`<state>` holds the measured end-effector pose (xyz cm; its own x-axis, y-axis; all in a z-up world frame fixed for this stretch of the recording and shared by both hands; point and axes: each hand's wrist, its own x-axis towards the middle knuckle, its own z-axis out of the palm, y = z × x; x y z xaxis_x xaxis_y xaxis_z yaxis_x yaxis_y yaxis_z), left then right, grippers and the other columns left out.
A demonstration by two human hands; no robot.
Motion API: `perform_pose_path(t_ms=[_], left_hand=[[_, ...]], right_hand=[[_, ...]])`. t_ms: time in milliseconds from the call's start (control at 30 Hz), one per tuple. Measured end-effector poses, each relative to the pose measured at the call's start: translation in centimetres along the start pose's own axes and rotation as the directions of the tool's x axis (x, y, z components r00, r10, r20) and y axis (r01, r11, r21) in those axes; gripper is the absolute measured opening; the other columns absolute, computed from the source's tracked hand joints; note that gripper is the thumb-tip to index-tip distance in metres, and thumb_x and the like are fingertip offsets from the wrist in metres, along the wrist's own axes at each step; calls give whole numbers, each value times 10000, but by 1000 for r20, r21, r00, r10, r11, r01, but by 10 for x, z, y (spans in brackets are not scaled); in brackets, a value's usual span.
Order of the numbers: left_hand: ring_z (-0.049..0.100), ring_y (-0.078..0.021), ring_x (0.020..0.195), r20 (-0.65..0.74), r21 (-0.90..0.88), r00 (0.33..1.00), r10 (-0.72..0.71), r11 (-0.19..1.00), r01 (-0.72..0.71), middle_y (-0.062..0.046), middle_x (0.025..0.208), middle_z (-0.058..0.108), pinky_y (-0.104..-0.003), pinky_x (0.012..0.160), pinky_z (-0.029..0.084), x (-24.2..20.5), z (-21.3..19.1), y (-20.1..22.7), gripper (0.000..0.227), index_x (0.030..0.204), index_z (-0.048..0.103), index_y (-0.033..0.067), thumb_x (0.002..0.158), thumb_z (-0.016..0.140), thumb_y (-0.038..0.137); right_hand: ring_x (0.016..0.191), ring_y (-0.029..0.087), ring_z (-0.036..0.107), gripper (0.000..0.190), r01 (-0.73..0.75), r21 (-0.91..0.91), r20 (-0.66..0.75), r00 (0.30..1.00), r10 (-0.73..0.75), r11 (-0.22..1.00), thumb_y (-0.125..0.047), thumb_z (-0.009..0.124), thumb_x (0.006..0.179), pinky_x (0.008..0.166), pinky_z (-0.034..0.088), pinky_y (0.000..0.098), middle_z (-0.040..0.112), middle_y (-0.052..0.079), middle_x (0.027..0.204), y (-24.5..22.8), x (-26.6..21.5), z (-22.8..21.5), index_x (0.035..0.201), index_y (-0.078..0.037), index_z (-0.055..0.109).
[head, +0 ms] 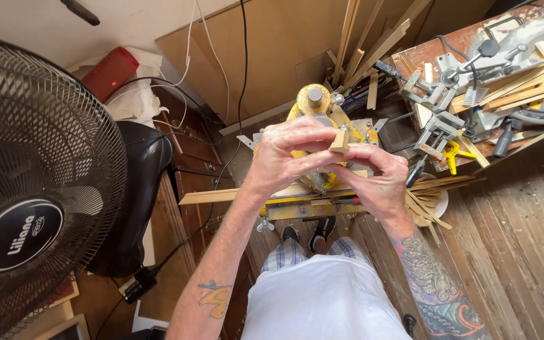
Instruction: Checking the fit of wooden joints and shaping a piece of wood using a shaper machine
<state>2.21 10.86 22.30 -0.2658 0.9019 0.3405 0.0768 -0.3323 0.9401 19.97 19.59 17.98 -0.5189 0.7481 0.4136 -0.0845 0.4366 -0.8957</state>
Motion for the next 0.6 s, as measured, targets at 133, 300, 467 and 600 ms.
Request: perform_pose_path(t_ms=[133, 300, 467, 600], left_hand=[[714, -134, 943, -17, -21, 1000, 22, 1000, -22, -98, 981, 757, -294, 882, 651, -2, -1, 0, 348, 1197, 770, 137, 863, 857, 101], [726, -126, 926, -52, 62, 996, 79, 995, -76, -84, 968, 763, -289, 841, 657, -1, 3, -6, 336, 1181, 776, 138, 859, 866, 102], [717, -135, 918, -121, 95, 988, 99, 992, -87, -85, 942, 752, -280, 817, 662, -6, 14, 3, 301, 1158, 781, 116, 867, 853, 84], [711, -142, 903, -187, 104, 978, 92, 992, -73, -105, 941, 751, -291, 827, 666, -7, 20, 13, 313, 1160, 780, 95, 858, 860, 66]], right_hand=[[893, 221, 771, 261, -54, 74, 16, 998, 53, 996, 19, 933, 746, 797, 651, 348, 783, 156, 923, 6, -7, 6, 927, -6, 746], [939, 363, 729, 336, -3, -168, 28, 1000, 8, 986, -90, 887, 842, 792, 646, 444, 709, 272, 1021, -4, -25, 13, 1040, 65, 663], [821, 268, 730, 349, -88, -353, -92, 994, 59, 932, -165, 915, 837, 765, 635, 429, 714, 139, 897, 8, -44, 39, 1019, 0, 667], [783, 225, 720, 275, -79, -386, -146, 989, 23, 919, -116, 913, 834, 751, 619, 396, 712, 85, 846, 4, -44, 44, 967, -40, 684]])
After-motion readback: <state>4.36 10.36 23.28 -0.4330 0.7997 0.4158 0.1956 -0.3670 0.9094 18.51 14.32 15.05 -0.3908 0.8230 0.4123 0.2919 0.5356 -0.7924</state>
